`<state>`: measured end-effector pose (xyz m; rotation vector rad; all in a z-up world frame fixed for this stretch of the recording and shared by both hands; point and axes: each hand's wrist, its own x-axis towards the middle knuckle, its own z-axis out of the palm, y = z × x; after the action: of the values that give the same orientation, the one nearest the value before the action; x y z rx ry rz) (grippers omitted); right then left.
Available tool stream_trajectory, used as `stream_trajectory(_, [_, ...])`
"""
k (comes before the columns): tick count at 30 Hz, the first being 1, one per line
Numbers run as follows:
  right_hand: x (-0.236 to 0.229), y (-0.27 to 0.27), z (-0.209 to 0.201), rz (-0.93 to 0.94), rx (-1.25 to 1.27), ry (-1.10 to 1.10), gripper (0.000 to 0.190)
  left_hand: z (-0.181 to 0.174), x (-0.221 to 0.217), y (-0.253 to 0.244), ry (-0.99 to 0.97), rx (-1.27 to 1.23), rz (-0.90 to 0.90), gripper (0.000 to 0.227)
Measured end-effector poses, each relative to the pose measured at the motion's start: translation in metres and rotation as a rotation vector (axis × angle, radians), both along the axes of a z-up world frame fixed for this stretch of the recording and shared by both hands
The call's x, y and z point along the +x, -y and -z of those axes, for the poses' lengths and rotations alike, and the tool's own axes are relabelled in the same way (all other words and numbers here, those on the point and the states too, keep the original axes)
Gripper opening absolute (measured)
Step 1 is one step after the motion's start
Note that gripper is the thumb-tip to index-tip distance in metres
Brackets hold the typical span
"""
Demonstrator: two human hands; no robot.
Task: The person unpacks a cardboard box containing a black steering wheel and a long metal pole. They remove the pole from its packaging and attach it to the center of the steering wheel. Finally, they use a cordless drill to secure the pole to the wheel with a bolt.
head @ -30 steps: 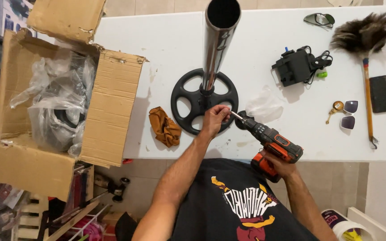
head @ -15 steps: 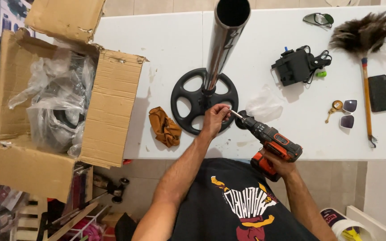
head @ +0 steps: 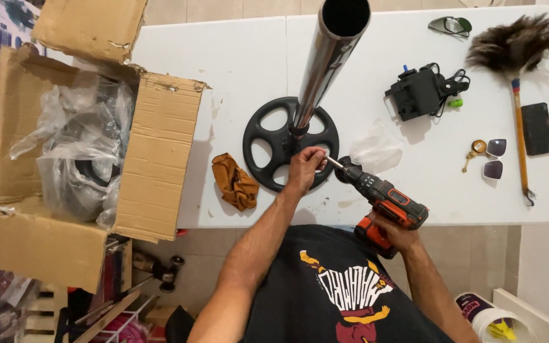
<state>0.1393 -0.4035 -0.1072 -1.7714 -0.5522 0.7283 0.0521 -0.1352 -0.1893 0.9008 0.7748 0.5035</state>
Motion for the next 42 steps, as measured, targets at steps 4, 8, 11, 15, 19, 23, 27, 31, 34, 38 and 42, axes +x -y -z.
stream_trajectory(4, [0.002,0.013,0.014,0.048,-0.082,-0.044,0.026,0.011,0.0,-0.007,-0.051,0.07,0.113,0.012])
stream_trajectory(8, [0.003,0.017,0.015,0.016,-0.079,-0.014,0.023,0.015,0.001,-0.008,-0.053,0.05,0.212,0.022])
stream_trajectory(11, [-0.004,0.008,-0.009,0.071,-0.058,-0.105,0.022,0.022,0.003,0.003,0.046,-0.072,0.118,0.03])
stream_trajectory(15, [-0.012,0.003,-0.02,0.11,-0.071,-0.096,0.021,0.002,0.003,0.016,0.062,-0.172,0.035,0.029])
stream_trajectory(19, [-0.018,0.006,-0.013,0.14,-0.104,-0.089,0.023,0.002,0.005,0.023,0.08,-0.205,-0.022,0.025])
stream_trajectory(23, [-0.02,0.01,-0.012,0.142,-0.181,-0.142,0.022,0.002,0.001,0.023,0.126,-0.239,-0.026,0.02])
stream_trajectory(27, [-0.032,0.008,-0.014,0.156,-0.227,-0.115,0.022,0.004,-0.005,0.02,0.119,-0.242,0.006,0.019])
stream_trajectory(31, [-0.045,0.011,0.003,0.257,-0.211,-0.107,0.03,-0.014,-0.01,0.016,0.106,-0.285,0.043,0.018])
stream_trajectory(34, [-0.055,0.001,-0.006,0.294,-0.176,-0.122,0.03,-0.009,-0.018,0.014,0.095,-0.331,0.139,0.032])
stream_trajectory(38, [-0.054,-0.007,-0.007,0.295,-0.152,-0.083,0.029,0.018,-0.055,0.008,-0.19,-0.262,0.349,0.06])
stream_trajectory(42, [-0.032,0.0,0.008,0.264,-0.202,-0.046,0.029,0.055,-0.081,-0.027,-0.737,0.277,0.314,0.033])
